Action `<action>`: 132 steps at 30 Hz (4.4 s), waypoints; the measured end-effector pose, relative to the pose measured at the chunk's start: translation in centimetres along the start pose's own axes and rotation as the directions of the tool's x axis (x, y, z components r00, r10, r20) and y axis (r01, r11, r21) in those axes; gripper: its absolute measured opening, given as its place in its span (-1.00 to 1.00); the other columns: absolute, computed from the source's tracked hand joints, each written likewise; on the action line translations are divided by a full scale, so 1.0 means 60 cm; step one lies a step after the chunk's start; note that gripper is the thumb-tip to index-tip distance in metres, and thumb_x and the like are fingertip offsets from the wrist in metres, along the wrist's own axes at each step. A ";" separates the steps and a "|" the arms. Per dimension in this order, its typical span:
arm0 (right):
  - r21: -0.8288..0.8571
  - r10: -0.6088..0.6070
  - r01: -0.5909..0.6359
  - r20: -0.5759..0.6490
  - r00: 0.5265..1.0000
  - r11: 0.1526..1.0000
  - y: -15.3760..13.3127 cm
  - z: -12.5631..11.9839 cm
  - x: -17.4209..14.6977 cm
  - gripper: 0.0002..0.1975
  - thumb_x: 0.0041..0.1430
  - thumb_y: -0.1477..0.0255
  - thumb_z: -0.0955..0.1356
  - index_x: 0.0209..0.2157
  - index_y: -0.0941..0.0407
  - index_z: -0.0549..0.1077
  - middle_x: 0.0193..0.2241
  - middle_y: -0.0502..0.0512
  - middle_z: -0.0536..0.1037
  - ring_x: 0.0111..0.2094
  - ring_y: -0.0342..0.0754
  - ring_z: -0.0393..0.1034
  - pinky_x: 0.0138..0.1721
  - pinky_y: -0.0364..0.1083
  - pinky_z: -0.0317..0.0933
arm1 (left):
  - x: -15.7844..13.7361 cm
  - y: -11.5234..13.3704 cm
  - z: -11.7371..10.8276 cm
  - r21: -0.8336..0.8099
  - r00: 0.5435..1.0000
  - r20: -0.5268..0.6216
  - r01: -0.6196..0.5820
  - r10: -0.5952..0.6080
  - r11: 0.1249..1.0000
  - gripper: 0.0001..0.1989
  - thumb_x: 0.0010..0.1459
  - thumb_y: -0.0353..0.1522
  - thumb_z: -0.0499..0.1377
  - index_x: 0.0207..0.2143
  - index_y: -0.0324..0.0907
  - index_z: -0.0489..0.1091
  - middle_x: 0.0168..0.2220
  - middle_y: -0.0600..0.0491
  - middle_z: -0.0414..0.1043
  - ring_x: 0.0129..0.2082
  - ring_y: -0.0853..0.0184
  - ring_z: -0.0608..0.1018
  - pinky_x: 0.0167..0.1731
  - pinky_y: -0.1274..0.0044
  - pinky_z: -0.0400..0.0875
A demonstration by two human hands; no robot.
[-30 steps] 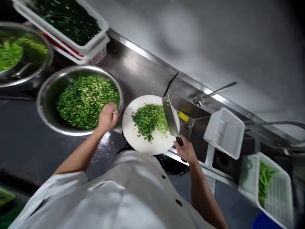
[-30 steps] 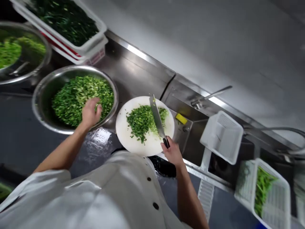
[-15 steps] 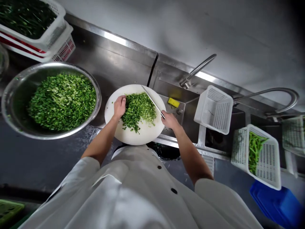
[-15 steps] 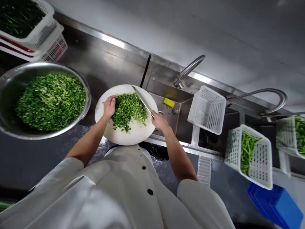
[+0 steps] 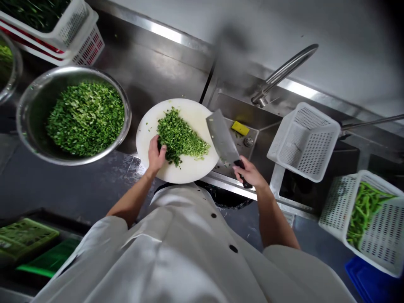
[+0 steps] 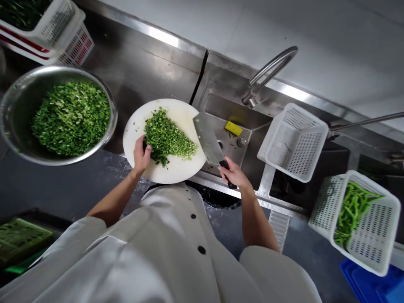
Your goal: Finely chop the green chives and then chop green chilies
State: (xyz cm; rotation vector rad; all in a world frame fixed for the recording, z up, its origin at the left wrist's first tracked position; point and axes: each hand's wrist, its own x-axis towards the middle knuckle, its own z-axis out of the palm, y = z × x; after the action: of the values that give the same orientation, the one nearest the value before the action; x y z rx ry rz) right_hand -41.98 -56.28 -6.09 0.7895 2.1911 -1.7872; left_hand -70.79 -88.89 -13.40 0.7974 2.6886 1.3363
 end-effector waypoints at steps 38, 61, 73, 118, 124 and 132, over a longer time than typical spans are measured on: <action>0.625 -0.097 -0.081 0.245 0.965 0.776 -0.030 0.287 -0.016 -0.63 0.23 0.12 0.42 -0.14 0.00 0.24 -0.66 -0.27 0.34 -0.75 -0.21 0.17 -0.70 -0.21 0.08 | -0.070 0.199 0.064 0.214 0.999 0.007 0.030 -0.032 0.976 -0.28 0.08 0.10 0.30 0.25 0.10 0.39 0.49 0.02 -0.11 0.50 -0.25 -0.10 0.40 -0.18 -0.09; 0.459 -0.079 -0.268 0.607 0.791 0.847 -0.405 0.523 0.236 -0.52 -0.01 0.21 0.50 -0.28 -0.01 0.12 -0.69 -0.32 0.30 -0.78 -0.23 0.16 -0.74 -0.25 0.07 | 0.186 -0.152 -0.278 0.210 0.880 -0.438 0.301 -0.186 0.930 -0.24 0.13 -0.05 0.30 0.33 -0.07 0.27 0.45 -0.13 -0.04 0.47 -0.19 0.01 0.40 0.03 0.02; 0.445 0.122 -0.379 0.505 0.854 0.811 -0.349 0.404 0.115 -0.59 0.12 0.20 0.48 -0.22 -0.02 0.17 -0.65 -0.28 0.34 -0.79 -0.22 0.11 -0.78 -0.23 0.03 | 0.348 -0.338 -0.348 0.179 0.933 -0.261 0.300 -0.249 0.937 -0.30 0.16 0.10 0.15 0.22 -0.07 0.43 0.24 -0.20 0.39 0.29 -0.06 0.34 0.28 -0.01 0.14; -0.920 -0.036 -0.076 -0.097 0.995 0.384 -0.122 0.049 0.072 -0.54 0.42 0.36 0.19 0.28 0.14 0.30 -0.16 0.29 0.65 -0.19 0.17 0.55 -0.19 -0.02 0.29 | 0.188 -0.063 0.020 0.052 0.997 0.003 -0.080 0.080 0.995 -0.49 0.37 -0.09 -0.03 0.09 -0.19 0.51 0.23 -0.16 0.43 0.31 0.14 0.38 0.36 0.24 0.20; -0.901 0.109 -0.168 -0.135 0.985 0.400 -0.122 0.186 0.041 -0.53 0.40 0.46 0.18 0.29 0.20 0.23 -0.19 0.35 0.64 -0.19 0.18 0.57 -0.22 -0.02 0.31 | 0.234 -0.068 -0.001 0.086 0.963 0.206 -0.198 0.177 0.977 -0.45 0.39 -0.05 -0.09 0.00 -0.18 0.56 0.10 -0.11 0.55 0.24 0.15 0.45 0.36 0.22 0.20; -0.333 -0.014 0.003 -0.031 0.999 0.943 -0.073 0.207 -0.010 -0.75 0.36 0.29 0.28 0.01 0.06 0.34 -0.49 -0.01 0.53 -0.53 -0.03 0.44 -0.41 -0.10 0.27 | 0.099 -0.040 -0.029 0.081 0.978 0.161 -0.147 0.132 0.986 -0.37 0.41 -0.01 -0.17 0.17 -0.22 0.44 0.14 -0.20 0.49 0.21 0.12 0.48 0.28 0.23 0.32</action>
State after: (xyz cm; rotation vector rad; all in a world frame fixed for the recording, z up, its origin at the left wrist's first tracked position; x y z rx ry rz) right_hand -45.90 -68.83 -5.18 0.7341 2.4289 -1.3576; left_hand -77.42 -88.64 -13.00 1.0710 2.6312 1.1268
